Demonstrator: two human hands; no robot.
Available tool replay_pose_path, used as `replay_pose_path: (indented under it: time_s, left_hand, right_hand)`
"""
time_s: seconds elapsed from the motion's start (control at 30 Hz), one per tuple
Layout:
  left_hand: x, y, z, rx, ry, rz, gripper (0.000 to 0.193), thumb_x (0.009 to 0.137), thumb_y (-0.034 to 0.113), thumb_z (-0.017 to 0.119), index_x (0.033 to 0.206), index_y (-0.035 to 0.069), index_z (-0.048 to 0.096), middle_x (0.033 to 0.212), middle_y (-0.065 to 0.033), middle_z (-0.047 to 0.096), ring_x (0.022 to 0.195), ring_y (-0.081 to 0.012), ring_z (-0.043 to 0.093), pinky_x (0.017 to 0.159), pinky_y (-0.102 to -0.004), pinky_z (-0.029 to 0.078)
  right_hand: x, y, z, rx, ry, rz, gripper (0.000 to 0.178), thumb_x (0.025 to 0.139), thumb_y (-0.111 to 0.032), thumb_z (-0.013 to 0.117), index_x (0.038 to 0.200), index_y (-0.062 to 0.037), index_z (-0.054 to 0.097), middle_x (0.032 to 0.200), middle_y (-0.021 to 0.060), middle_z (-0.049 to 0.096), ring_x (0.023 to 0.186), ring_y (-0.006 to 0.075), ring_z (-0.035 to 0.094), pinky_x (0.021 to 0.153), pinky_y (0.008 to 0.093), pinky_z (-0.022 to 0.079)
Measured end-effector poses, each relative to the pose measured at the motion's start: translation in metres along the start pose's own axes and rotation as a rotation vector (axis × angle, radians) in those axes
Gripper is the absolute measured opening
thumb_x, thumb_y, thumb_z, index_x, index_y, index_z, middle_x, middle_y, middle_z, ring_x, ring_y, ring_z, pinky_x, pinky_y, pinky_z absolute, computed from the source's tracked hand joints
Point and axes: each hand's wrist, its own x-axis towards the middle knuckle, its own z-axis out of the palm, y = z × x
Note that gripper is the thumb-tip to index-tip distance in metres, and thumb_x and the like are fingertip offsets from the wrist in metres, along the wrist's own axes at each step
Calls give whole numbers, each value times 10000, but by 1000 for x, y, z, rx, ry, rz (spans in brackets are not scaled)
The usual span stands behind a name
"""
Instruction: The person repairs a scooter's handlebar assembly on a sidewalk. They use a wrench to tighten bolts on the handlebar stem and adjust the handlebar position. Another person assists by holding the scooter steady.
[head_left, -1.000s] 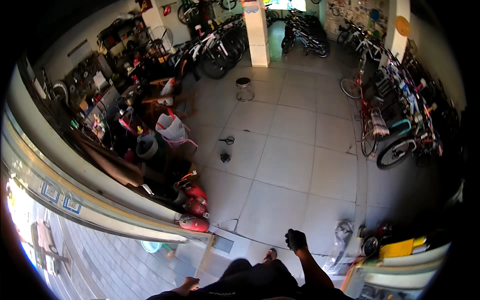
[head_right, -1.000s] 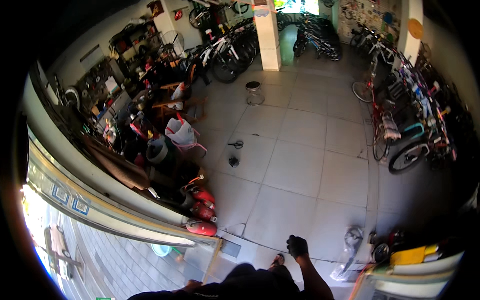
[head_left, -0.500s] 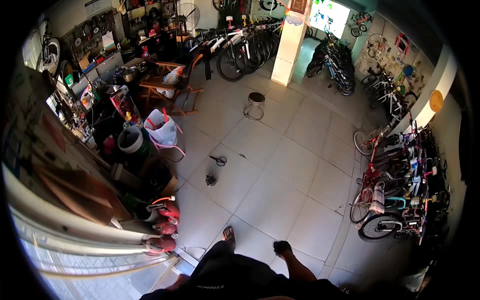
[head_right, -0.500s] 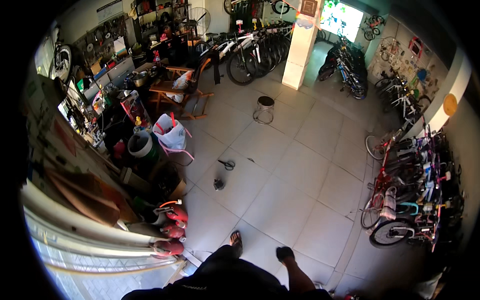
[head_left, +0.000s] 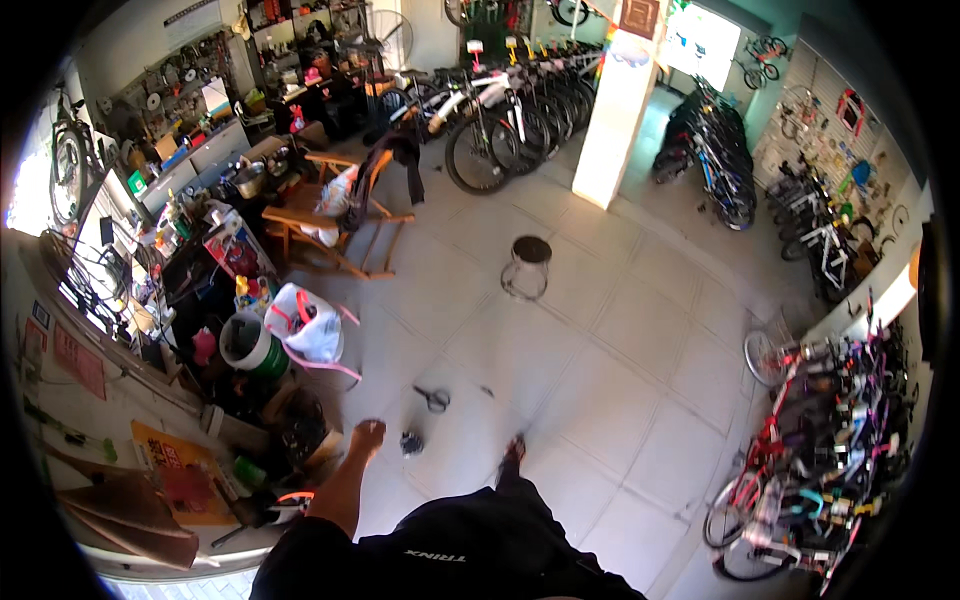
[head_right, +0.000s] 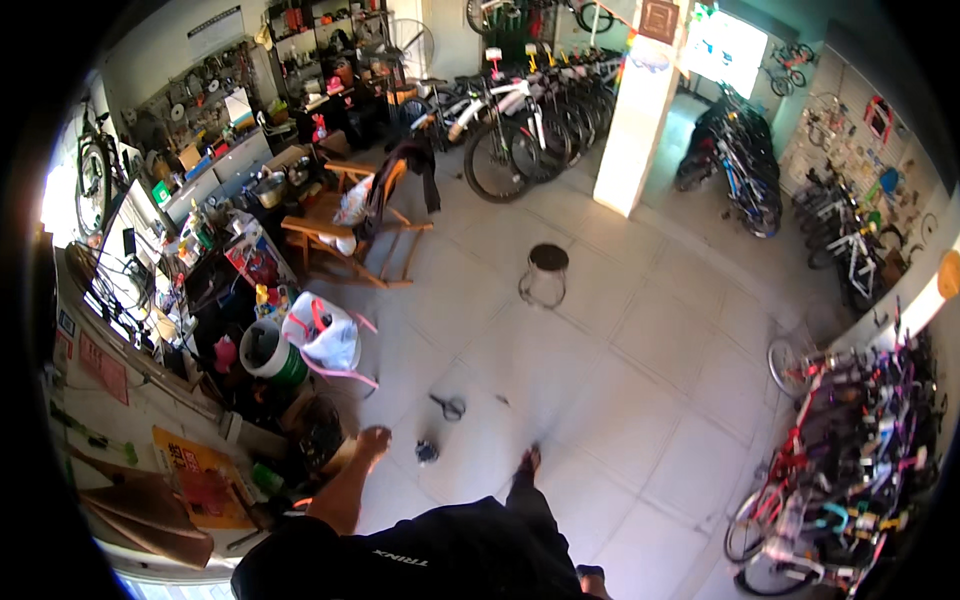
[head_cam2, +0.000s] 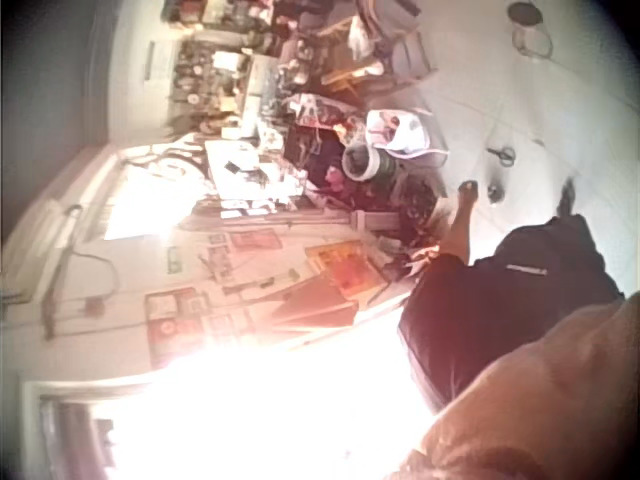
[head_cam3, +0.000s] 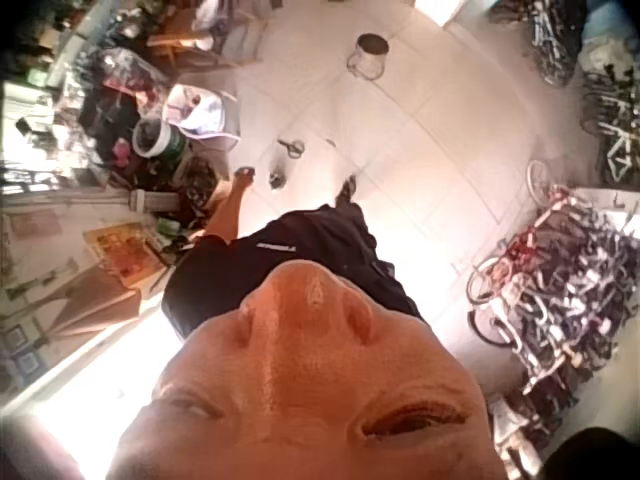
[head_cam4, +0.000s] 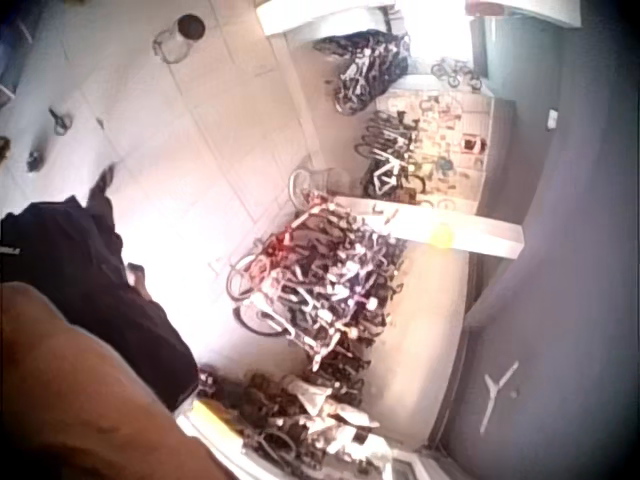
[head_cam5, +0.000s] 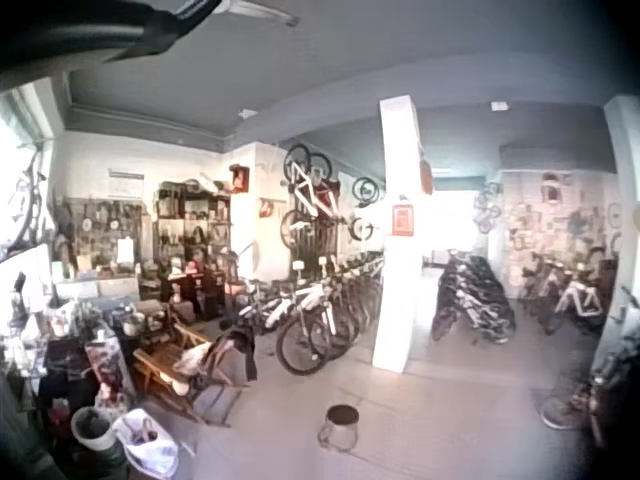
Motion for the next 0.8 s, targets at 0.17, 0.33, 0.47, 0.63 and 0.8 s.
replay_pose_path:
  time_s: [0.17,0.33,0.47,0.63,0.8]
  left_hand:
    - [-8,28,31,886,-307,-18,360,968,314,448,1005,56,696,1067,-203,708,1029,-363,681,878,-478,548]
    - [-7,61,72,710,-294,-246,354,899,309,549,883,-5,711,928,-239,729,930,-405,708,809,-489,560]
    - [27,84,79,192,32,-923,384,831,337,639,805,-38,715,920,-261,728,937,-408,711,811,-503,547]
    - [289,178,156,-33,247,-593,644,894,437,650,1223,-113,577,1242,-333,622,1181,-460,605,980,-493,497]
    - [532,473,-50,-45,968,105,632,923,387,690,1367,-30,521,1367,-272,547,1275,-435,510,1098,-470,390]
  right_hand:
    - [203,-58,-231,531,-16,134,247,789,-284,635,653,-89,569,653,153,621,613,339,629,537,469,434]
    - [466,-66,-417,666,-27,622,230,927,-224,509,712,-140,510,547,82,537,429,230,515,398,389,401]
    - [622,-163,-543,695,57,525,240,913,-274,517,773,-99,602,598,102,599,477,220,576,432,400,441]
    - [735,-2,-631,366,-62,348,76,833,-195,568,817,-138,615,676,87,640,490,248,585,425,408,438]
    - [772,-201,-667,-599,-317,-295,211,882,-241,583,829,-63,683,815,174,728,677,296,703,606,423,543]
